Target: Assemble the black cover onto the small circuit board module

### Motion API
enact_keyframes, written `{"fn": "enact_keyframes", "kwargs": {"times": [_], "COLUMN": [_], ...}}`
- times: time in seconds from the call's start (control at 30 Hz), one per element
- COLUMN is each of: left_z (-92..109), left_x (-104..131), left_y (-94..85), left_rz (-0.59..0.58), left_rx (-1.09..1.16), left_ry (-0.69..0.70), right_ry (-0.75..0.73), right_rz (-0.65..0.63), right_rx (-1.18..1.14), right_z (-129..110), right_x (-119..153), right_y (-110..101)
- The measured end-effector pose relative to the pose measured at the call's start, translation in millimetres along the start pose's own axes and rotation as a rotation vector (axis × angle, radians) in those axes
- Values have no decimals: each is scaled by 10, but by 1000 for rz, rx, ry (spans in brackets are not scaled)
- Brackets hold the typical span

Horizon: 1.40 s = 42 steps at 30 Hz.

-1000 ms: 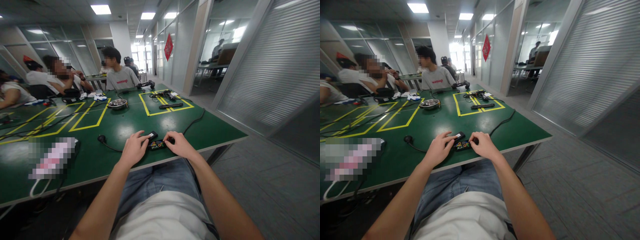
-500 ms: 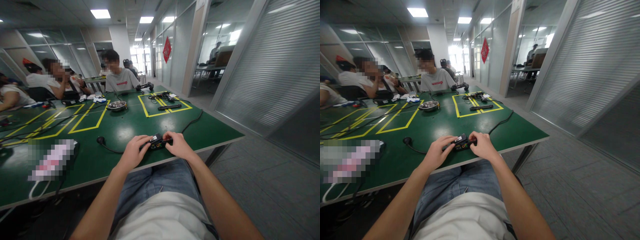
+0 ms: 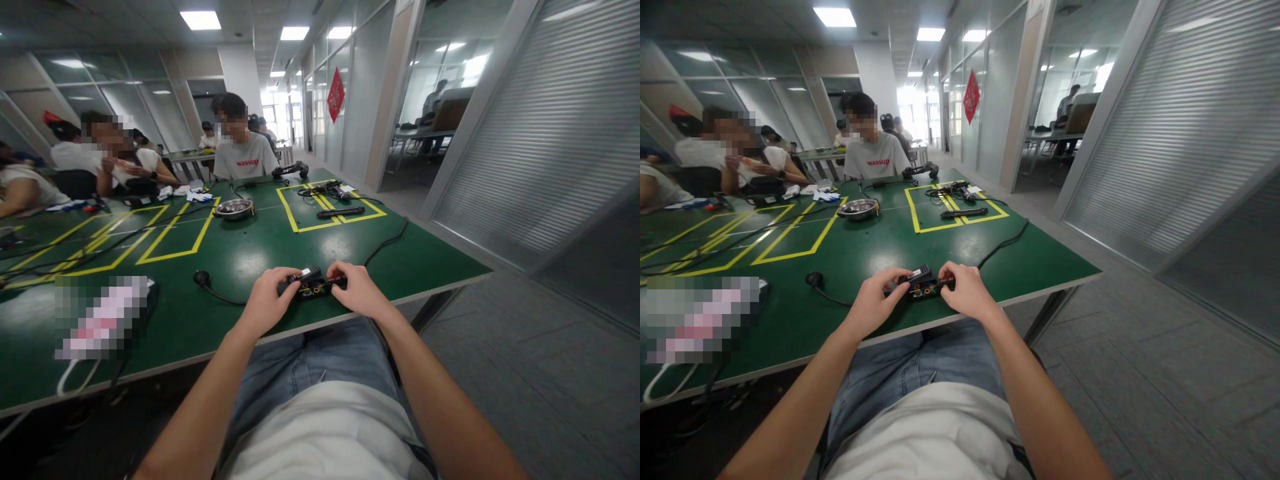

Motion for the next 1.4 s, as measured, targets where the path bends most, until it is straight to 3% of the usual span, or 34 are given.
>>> {"fn": "enact_keyframes", "kwargs": {"times": [0.07, 0.13, 0.33, 0.47, 0.9, 1.03, 1.2, 1.33, 1.4], "left_z": [-156, -245, -55, 53, 64, 19, 62, -68, -169], "left_x": [-18, -36, 3, 59, 85, 84, 53, -35, -77], "left_y": [-67, -57, -44, 11, -43, -1, -24, -38, 14], "left_rz": [80, 81, 58, -36, -5, -45, -9, 44, 16], "left_rx": [-64, -119, -95, -64, -76, -103, -111, -99, -116], "left_ry": [-123, -179, -14, 55, 52, 48, 107, 1, -74], "right_ry": [-14, -26, -41, -51, -71, -64, -61, -61, -61], "right_rz": [-4, -13, -44, -48, -1, -14, -36, -51, -43], "right_rx": [1, 8, 14, -2, -98, -18, 8, -49, -67], "right_z": [-14, -29, -58, -78, -114, -80, -51, -48, -48], "right_x": [-1, -2, -9, -4, 26, 9, -17, -26, -29], "right_y": [2, 10, 41, 41, -5, 9, 32, 42, 38]}}
Point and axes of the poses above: each hand's wrist, its own x-axis away from the middle knuckle, its own y-axis out of the palm, z = x × y, the point moved 10 cm from there along -x, towards the middle knuckle, and after that the axes turned 2 degrees about -z, right-handed, at the moved point
